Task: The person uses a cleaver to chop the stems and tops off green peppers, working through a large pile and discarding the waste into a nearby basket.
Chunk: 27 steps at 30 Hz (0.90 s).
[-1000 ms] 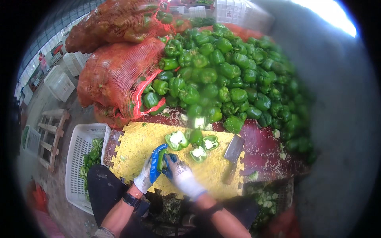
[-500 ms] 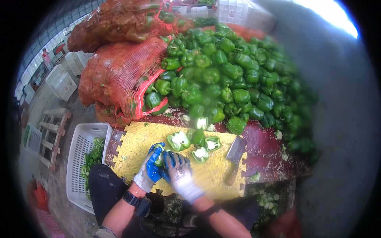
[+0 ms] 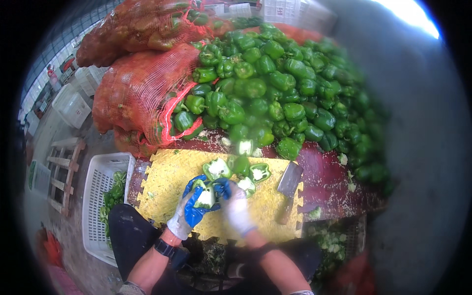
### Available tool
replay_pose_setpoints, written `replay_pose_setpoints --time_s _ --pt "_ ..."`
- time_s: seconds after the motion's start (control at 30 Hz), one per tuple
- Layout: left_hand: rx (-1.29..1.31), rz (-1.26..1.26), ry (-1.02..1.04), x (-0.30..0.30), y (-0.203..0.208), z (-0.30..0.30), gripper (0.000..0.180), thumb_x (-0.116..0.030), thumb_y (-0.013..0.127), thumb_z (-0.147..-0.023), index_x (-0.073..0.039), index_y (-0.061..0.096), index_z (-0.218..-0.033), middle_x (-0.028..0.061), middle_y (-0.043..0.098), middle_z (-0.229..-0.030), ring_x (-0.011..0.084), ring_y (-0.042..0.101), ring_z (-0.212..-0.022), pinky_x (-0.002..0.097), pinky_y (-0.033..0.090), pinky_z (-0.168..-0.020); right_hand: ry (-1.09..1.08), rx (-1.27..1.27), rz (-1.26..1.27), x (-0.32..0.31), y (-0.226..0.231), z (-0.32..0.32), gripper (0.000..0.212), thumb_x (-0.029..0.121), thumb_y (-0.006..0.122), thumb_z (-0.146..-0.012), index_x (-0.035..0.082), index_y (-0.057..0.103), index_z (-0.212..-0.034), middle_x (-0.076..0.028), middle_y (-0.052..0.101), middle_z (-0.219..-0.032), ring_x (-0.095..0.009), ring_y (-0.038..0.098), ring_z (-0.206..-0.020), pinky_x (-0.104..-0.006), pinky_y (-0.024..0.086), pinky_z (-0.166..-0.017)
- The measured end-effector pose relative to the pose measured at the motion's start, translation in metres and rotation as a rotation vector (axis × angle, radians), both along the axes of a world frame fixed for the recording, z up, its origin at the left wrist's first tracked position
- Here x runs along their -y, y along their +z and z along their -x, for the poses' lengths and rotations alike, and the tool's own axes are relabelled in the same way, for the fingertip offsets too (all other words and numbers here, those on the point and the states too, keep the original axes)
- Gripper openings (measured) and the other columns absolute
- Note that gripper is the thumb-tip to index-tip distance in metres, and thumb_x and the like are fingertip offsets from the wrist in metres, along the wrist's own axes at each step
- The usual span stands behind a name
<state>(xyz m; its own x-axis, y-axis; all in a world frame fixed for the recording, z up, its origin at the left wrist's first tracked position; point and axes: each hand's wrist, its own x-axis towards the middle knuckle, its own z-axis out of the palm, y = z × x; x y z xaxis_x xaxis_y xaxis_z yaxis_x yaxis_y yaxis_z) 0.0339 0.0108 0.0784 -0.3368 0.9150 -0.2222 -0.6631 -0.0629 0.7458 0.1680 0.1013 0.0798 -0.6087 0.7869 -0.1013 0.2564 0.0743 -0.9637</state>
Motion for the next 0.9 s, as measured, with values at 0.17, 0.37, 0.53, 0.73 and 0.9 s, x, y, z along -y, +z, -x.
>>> replay_pose_setpoints --time_s 0.17,0.37,0.53,0.73,0.9 --pt "0.168 -0.043 -0.05 0.0 0.005 0.011 0.044 -0.029 0.048 -0.094 -0.021 0.037 -0.136 0.0049 0.047 -0.128 0.0258 0.052 -0.11 0.0541 0.049 -0.084 -0.067 0.252 -0.766 -0.015 0.017 -0.02 0.034 0.01 0.061 -0.079 0.01 0.059 -0.113 -0.016 0.058 -0.111 -0.035 0.056 -0.099 -0.0428 0.046 -0.086" --pt "-0.035 -0.065 -0.102 0.002 0.011 0.002 0.051 -0.026 0.05 -0.094 -0.014 0.032 -0.14 0.0047 0.05 -0.125 0.0158 0.053 -0.106 0.0314 0.049 -0.083 0.3 0.204 -0.744 0.014 0.027 -0.008 0.045 0.019 0.059 -0.084 0.009 0.048 -0.127 -0.016 0.055 -0.12 -0.032 0.057 -0.101 -0.0403 0.046 -0.087" --pt "-0.156 0.02 -0.037 0.001 0.011 0.001 0.047 -0.016 0.054 -0.093 -0.008 0.039 -0.137 0.0027 0.051 -0.124 0.0107 0.051 -0.105 0.0249 0.044 -0.087 0.293 0.312 -0.792 0.021 0.015 0.001 0.047 0.022 0.057 -0.085 0.007 0.045 -0.128 -0.017 0.054 -0.12 -0.032 0.058 -0.099 -0.0412 0.047 -0.084" --pt "-0.369 0.07 -0.044 0.0 0.003 -0.002 0.046 -0.013 0.055 -0.092 -0.005 0.041 -0.136 0.0008 0.051 -0.119 0.0062 0.049 -0.098 0.0214 0.041 -0.086 0.427 0.444 -0.465 0.017 0.026 0.008 0.057 0.014 0.056 -0.084 -0.003 0.033 -0.134 -0.028 0.044 -0.126 -0.037 0.05 -0.111 -0.0424 0.041 -0.093" --pt "-0.424 0.07 -0.074 0.006 0.003 -0.001 0.047 -0.016 0.054 -0.093 -0.005 0.041 -0.136 -0.0004 0.053 -0.114 0.0045 0.049 -0.092 0.0193 0.041 -0.083 0.378 0.373 -0.74 0.027 0.014 -0.004 0.062 0.011 0.057 -0.081 -0.005 0.03 -0.135 -0.029 0.042 -0.126 -0.036 0.051 -0.109 -0.0408 0.041 -0.093"
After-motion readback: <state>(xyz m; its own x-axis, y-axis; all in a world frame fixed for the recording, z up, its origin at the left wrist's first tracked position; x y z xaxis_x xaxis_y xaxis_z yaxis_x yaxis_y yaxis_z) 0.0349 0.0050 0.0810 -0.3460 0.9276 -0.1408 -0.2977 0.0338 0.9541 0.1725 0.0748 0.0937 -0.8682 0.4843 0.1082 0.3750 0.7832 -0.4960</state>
